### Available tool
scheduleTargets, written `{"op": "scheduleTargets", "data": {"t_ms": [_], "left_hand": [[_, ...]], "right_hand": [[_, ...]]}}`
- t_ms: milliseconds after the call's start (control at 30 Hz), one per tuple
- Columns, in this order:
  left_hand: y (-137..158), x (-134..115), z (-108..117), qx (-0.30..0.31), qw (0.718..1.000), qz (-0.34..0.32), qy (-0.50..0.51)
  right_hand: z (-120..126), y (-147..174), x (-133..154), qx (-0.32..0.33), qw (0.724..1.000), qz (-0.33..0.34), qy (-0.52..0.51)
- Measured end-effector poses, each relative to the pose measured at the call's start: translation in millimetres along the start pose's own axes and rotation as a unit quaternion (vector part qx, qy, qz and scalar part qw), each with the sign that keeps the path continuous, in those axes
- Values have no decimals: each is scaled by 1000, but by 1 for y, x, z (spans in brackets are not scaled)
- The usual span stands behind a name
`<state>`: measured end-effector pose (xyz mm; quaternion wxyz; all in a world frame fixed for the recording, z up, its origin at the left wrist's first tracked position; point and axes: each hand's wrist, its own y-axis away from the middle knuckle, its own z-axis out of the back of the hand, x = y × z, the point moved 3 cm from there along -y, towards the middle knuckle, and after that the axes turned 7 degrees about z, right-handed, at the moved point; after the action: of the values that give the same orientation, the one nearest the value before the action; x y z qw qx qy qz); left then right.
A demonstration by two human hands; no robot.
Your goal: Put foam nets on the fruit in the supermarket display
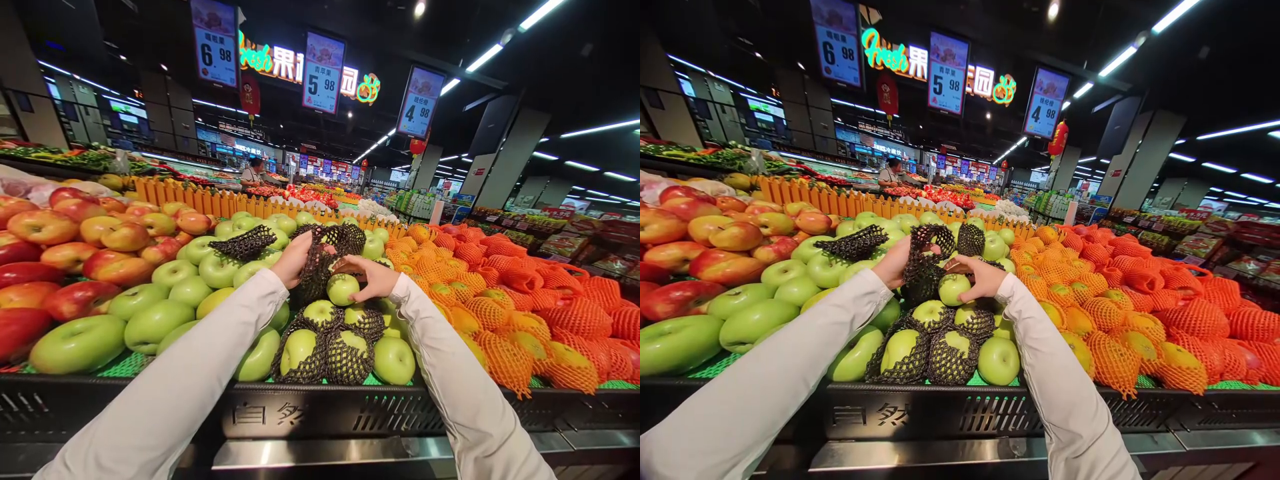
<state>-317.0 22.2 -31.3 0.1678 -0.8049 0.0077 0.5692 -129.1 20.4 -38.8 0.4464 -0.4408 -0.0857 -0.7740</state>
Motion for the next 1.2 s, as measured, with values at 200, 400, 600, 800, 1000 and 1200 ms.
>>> {"op": "scheduleTargets", "data": {"t_ms": [200,400,600,800,1000,1200], "left_hand": [[7,4,-14,94,996,-5,7],[8,0,-17,61,996,-58,-15],[0,5,-7,5,999,-44,-19],[2,5,-5,40,997,-19,-61],[1,22,-8,28,934,29,-356],[-6,27,7,56,879,-49,-471]], "right_hand": [[-8,-11,14,-217,960,-8,-175],[-29,-13,33,-252,909,-81,-321],[-15,-7,35,-261,890,-107,-359],[14,11,41,-239,911,-150,-300],[11,12,26,-232,913,-300,150],[3,6,24,-209,868,-251,374]]}}
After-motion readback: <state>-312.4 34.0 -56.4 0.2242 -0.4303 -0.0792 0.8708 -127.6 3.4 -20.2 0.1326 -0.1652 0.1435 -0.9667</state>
